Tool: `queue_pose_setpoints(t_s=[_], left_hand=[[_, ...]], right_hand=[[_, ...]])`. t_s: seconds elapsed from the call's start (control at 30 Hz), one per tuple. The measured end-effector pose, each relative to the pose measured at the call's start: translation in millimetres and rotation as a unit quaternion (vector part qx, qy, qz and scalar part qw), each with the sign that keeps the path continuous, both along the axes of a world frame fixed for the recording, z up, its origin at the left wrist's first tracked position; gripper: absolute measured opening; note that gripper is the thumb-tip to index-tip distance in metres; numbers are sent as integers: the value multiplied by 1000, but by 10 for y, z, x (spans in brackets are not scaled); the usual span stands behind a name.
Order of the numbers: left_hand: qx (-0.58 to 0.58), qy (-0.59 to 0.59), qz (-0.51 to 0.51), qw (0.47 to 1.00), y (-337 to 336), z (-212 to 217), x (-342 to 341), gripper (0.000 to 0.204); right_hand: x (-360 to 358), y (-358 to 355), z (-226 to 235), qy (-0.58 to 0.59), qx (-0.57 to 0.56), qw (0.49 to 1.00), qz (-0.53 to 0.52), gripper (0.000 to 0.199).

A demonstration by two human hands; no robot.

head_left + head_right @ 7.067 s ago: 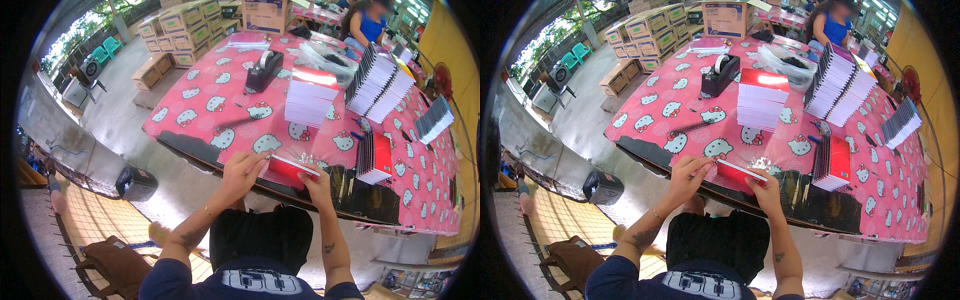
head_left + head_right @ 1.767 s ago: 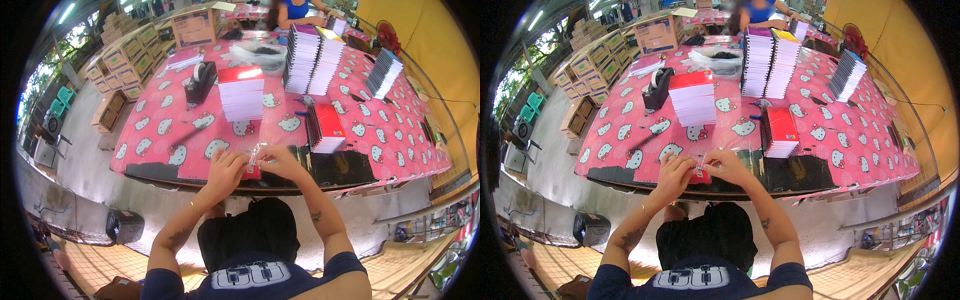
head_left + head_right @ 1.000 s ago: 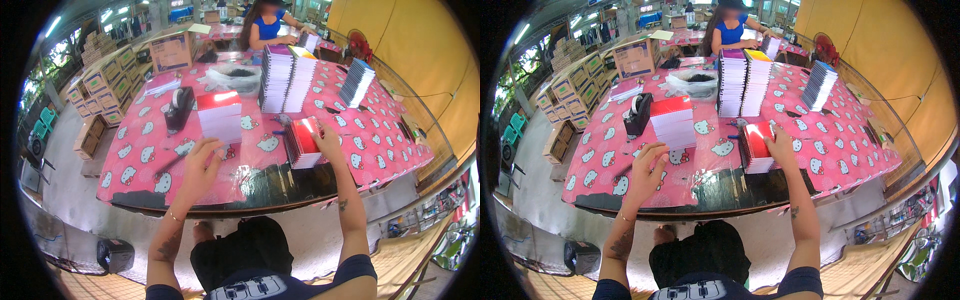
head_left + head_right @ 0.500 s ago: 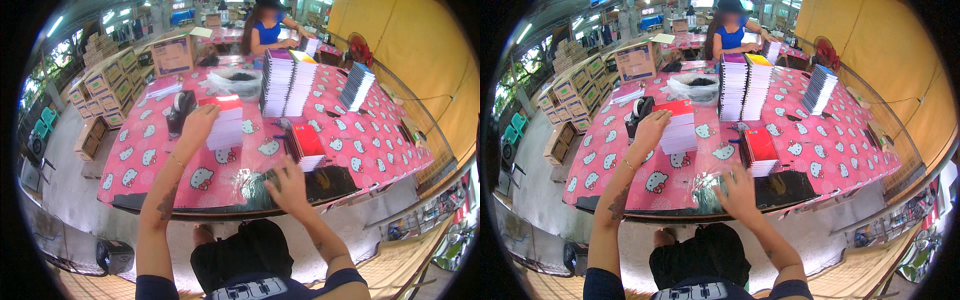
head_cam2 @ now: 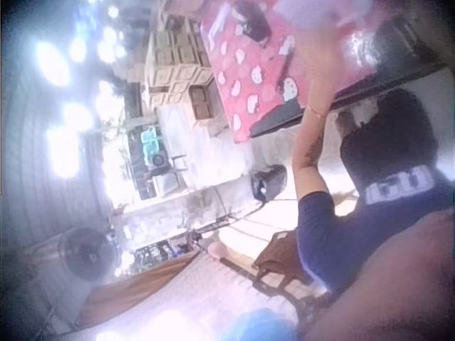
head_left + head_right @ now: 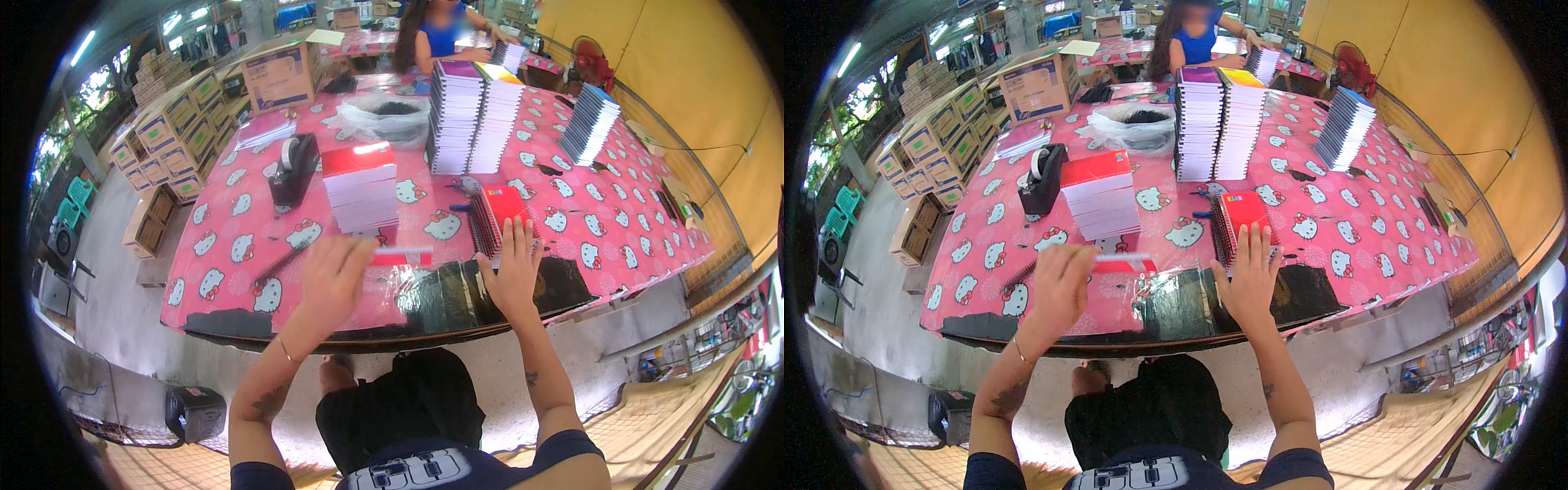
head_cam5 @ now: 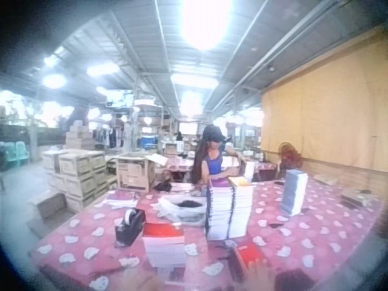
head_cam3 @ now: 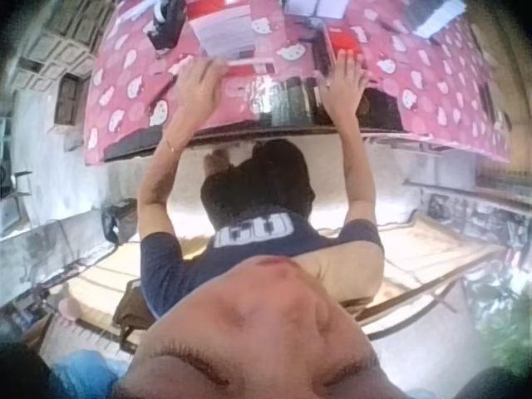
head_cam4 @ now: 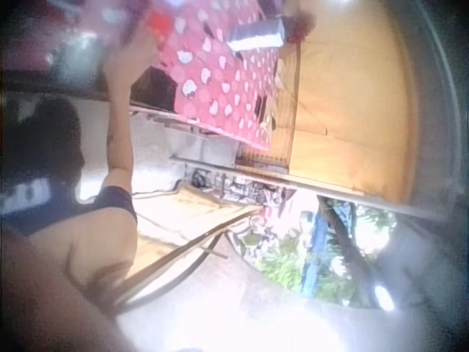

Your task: The person wraps notebooks in plastic sleeves by hand, sliding each notebook into a sleeve, folding the edges, and placing the finished items into a stack.

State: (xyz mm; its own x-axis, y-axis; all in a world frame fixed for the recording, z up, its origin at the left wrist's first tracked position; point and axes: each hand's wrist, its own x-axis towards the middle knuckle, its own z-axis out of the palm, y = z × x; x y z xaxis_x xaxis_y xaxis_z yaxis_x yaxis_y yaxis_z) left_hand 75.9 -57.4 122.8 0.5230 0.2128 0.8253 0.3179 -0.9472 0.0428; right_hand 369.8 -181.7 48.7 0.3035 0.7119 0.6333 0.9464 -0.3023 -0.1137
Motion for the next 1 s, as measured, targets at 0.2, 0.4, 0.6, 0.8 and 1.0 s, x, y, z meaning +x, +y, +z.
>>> queue_pose_setpoints(t_s=[0.2,0.4,0.6,0.8,1.0], left_hand=[[-146,151,-3,978,-120,-832,-156,27],[-372,-63,40,925,-444,-1179,-125,54],[-184,-25,272,944,536,-1119,-714,55],[-162,63,270,947,1058,-1207,-1133,25],[-285,-82,188,936,353,-901,-812,17]], right_hand=[[-999,16,-58,322,3,882,345,68],[-1333,320,-519,590,73,731,337,45],[-1125,274,-539,631,19,688,358,20],[-1197,414,-517,644,1,663,382,20],[-1151,395,-555,627,-42,688,363,28]])
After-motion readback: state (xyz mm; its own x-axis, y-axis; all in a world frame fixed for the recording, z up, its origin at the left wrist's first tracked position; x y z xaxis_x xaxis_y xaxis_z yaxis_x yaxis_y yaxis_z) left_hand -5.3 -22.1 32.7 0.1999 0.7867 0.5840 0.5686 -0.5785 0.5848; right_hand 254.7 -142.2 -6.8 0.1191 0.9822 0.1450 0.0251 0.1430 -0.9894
